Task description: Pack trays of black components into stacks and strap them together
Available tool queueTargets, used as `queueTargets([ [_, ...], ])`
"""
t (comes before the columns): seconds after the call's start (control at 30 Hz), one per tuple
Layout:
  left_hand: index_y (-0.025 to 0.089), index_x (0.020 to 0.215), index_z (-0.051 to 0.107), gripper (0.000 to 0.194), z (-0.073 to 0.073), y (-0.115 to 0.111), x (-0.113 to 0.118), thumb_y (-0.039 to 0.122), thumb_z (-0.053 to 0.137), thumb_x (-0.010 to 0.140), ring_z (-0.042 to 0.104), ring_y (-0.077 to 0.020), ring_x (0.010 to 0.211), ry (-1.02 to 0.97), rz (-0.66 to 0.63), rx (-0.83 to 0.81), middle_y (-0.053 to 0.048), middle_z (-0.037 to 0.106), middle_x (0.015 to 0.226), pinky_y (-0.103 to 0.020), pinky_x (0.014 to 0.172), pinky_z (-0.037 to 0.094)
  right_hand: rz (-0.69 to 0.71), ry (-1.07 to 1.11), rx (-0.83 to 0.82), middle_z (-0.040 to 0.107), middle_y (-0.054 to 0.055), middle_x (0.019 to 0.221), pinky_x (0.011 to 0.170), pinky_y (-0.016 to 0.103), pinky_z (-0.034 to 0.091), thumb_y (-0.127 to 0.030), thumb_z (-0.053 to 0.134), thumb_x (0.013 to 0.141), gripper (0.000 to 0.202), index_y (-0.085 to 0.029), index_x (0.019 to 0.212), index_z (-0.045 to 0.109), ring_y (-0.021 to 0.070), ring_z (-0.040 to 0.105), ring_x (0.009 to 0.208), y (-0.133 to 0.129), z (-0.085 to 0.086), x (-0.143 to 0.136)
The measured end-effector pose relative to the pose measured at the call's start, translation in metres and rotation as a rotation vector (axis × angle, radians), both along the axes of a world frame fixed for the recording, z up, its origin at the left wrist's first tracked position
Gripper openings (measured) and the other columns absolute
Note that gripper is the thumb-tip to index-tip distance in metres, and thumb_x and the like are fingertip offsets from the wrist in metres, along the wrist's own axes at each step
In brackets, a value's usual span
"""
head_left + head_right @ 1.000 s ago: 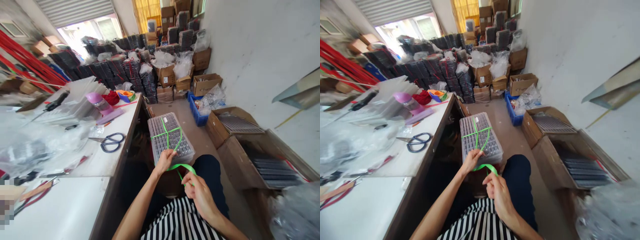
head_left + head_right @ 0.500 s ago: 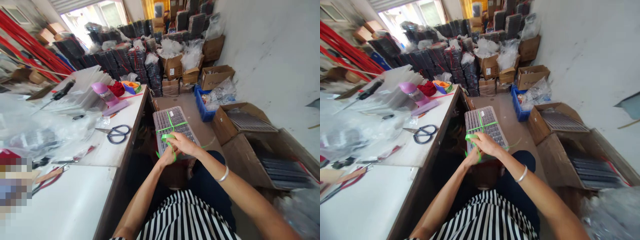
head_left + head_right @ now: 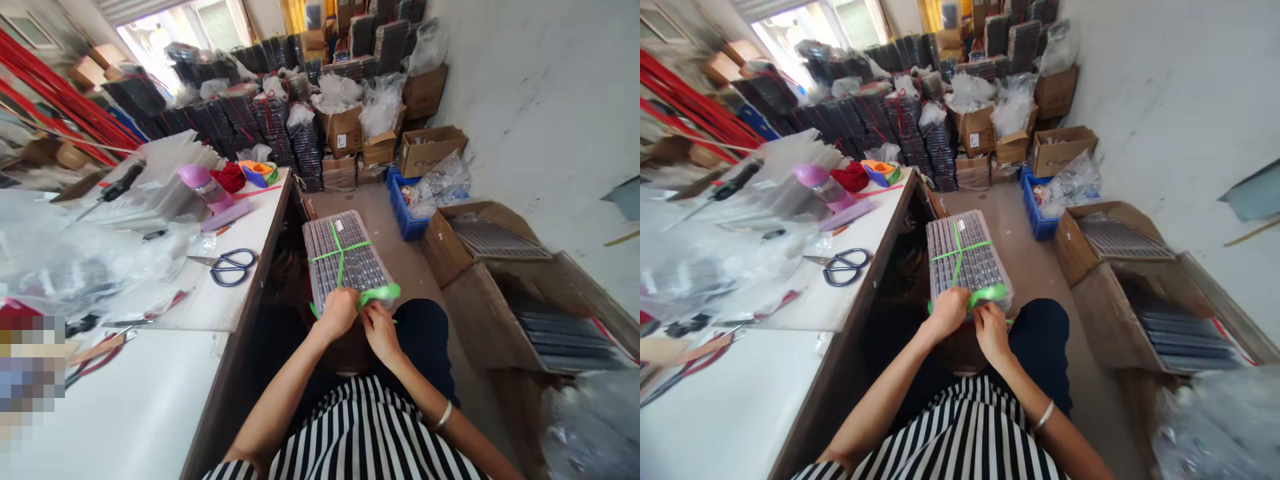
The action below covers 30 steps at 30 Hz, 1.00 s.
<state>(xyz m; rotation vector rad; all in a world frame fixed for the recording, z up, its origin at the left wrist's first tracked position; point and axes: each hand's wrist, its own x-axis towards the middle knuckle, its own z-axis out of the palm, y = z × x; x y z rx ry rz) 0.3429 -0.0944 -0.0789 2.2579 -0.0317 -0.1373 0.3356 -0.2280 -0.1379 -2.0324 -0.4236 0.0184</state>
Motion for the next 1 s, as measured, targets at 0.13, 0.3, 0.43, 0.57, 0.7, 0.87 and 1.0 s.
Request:
queueTargets([
  [0.13,0.016,0.091,0.064,0.028,-0.003,-0.007,-0.032,0.007,0.039,0.086,0.056,-0.0219,0.104,-0.176,-0.024,0.077,-0.011,0.062,0.106,-0.038,0.093,0.045,-0.007,-0.093,0.097,0.06,0.013,0.104,0.091,0.043,0.042,-0.029,0.04,0.089,0.031,-0.017,0.103,0.064,0.024,0.055,0.101,-0.009,0.01,0.006],
  [0.3,0.017,0.106,0.063,0.028,0.004,0.004,-0.052,0.015,0.038,0.093,0.058,-0.0187,0.108,-0.335,-0.106,-0.113,-0.011,0.061,0.115,-0.035,0.094,0.047,0.3,0.166,0.325,0.058,0.007,0.121,0.093,0.035,0.046,-0.026,0.047,0.085,0.039,-0.023,0.123,0.055,0.0193,0.055,0.11,-0.008,0.015,0.015],
  [0.43,0.016,0.099,0.065,0.025,0.006,0.011,-0.045,0.023,0.042,0.094,0.061,-0.0186,0.099,-0.329,-0.039,-0.255,-0.011,0.064,0.105,-0.033,0.089,0.049,0.237,0.279,0.276,0.065,0.004,0.087,0.067,0.028,0.048,-0.037,0.05,0.086,0.024,-0.021,0.097,0.063,0.0162,0.06,0.072,-0.011,0.021,0.014],
  [0.57,0.016,0.078,0.063,0.023,-0.012,0.011,-0.019,0.025,0.046,0.091,0.061,-0.0198,0.096,-0.403,0.153,-0.226,-0.01,0.065,0.098,-0.034,0.085,0.048,0.179,0.244,0.184,0.055,-0.001,0.062,0.058,0.025,0.038,-0.038,0.051,0.086,0.023,-0.021,0.074,0.061,0.0127,0.049,0.056,-0.026,0.03,-0.003],
  [0.7,0.017,0.066,0.058,0.022,-0.034,0.011,0.014,0.024,0.051,0.085,0.055,-0.0205,0.092,-0.392,0.358,-0.14,-0.006,0.06,0.087,-0.035,0.086,0.043,0.104,0.262,0.102,0.049,-0.003,0.058,0.055,0.025,0.032,-0.04,0.047,0.086,0.026,-0.021,0.071,0.057,0.0114,0.042,0.051,-0.033,0.012,-0.013],
  [0.87,0.017,0.06,0.052,0.029,-0.044,0.017,0.031,0.027,0.048,0.086,0.05,-0.0189,0.084,-0.341,0.543,-0.113,-0.005,0.051,0.08,-0.032,0.079,0.041,0.024,0.282,0.051,0.052,-0.001,0.059,0.059,0.026,0.035,-0.048,0.041,0.084,0.034,-0.021,0.072,0.056,0.014,0.047,0.054,-0.016,-0.036,-0.006],
  [1.0,0.015,0.069,0.059,0.03,-0.035,0.021,0.018,0.029,0.043,0.09,0.05,-0.0133,0.066,-0.31,0.432,-0.125,-0.001,0.05,0.067,-0.025,0.063,0.043,0.009,0.264,0.084,0.052,-0.001,0.054,0.056,0.027,0.034,-0.052,0.045,0.081,0.035,-0.021,0.067,0.056,0.0145,0.046,0.05,-0.011,-0.046,0.001],
])
